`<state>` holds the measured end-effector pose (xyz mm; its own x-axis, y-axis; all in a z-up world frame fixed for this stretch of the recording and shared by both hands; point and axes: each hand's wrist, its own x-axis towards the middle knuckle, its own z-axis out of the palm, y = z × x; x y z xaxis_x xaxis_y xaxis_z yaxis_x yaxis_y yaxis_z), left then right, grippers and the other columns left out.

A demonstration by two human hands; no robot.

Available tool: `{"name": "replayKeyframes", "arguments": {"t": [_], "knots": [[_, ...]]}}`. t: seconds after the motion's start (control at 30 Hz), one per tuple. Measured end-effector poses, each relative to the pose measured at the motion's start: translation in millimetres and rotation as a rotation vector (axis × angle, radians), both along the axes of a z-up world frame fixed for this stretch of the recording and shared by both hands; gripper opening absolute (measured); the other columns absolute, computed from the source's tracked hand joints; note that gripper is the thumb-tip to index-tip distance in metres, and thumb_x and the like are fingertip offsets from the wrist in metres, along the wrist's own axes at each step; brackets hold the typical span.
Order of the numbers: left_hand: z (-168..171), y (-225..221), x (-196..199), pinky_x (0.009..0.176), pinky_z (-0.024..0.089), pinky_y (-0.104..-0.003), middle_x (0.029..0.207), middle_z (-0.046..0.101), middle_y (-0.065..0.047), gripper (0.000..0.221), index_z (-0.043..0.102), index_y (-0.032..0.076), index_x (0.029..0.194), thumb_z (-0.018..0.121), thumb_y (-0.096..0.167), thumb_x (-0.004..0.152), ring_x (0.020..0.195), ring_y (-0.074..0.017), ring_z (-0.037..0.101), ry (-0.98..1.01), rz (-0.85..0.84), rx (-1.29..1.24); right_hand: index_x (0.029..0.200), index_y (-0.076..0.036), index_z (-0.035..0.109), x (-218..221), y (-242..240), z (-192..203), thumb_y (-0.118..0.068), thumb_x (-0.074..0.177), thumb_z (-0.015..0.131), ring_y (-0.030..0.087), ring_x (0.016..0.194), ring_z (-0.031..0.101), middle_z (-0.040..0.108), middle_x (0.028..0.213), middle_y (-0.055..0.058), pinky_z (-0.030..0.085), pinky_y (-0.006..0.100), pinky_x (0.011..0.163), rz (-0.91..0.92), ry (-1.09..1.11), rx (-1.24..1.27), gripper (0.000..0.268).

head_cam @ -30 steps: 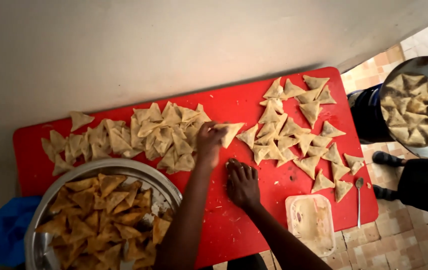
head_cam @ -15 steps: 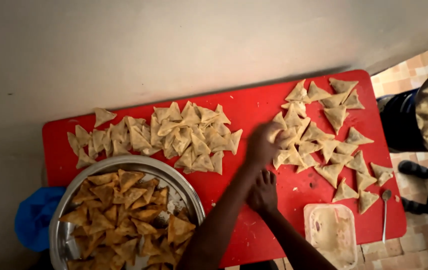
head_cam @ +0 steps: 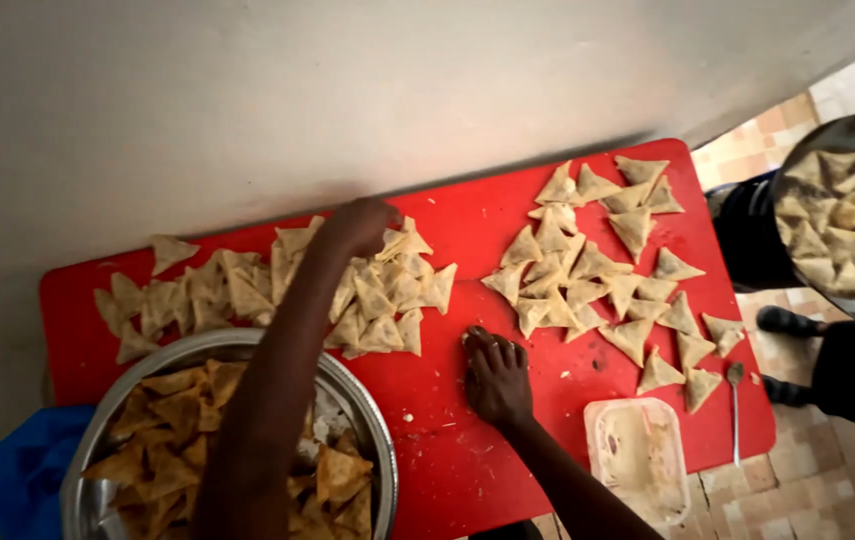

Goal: Arranging and sorting samosas on a table and into a metal tray

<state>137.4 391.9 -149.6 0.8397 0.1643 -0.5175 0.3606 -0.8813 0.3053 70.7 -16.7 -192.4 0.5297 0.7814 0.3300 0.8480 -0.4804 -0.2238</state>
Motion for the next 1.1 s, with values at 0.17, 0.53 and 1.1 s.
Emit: {"name": "replayKeyframes", "arguments": {"t": [0.17, 0.53, 1.1], "knots": [[7.8, 1.1, 9.7, 0.109, 0.058, -0.061, 0.122, 0.082, -0.01, 0.04, 0.09, 0.028, 0.113, 0.087, 0.012, 0.077, 0.13, -0.0404, 0.073, 0.003, -0.051, 0.097, 0.144, -0.021, 0.072, -0.1, 0.3, 3.9, -0.023, 0.1, 0.058, 0.03, 0.13, 0.063, 0.065, 0.149, 0.006, 0.05, 0.048, 0.105, -0.007, 0.008, -0.042, 0.046], [-46.6, -43.0, 87.1, 0.086, 0.054, -0.054, 0.089, 0.067, -0.021, 0.033, 0.065, -0.002, 0.106, 0.085, 0.016, 0.086, 0.095, -0.0351, 0.071, -0.633, 0.204, -0.585, 0.138, -0.016, 0.077, 19.9, 5.6, -21.8, -0.034, 0.099, 0.067, 0.045, 0.134, 0.061, 0.071, 0.14, 0.018, 0.044, 0.064, 0.113, 0.03, 0.01, -0.137, 0.044], [-43.6, -142.2, 57.8, 0.063, 0.048, -0.06, 0.076, 0.066, -0.015, 0.018, 0.064, 0.01, 0.086, 0.077, 0.012, 0.073, 0.073, -0.044, 0.064, -0.936, 0.438, 0.159, 0.151, -0.01, 0.065, 4.1, -2.3, 7.8, -0.023, 0.102, 0.06, 0.039, 0.132, 0.062, 0.061, 0.165, 0.011, 0.048, 0.053, 0.105, 0.05, 0.083, -0.035, 0.051]]}}
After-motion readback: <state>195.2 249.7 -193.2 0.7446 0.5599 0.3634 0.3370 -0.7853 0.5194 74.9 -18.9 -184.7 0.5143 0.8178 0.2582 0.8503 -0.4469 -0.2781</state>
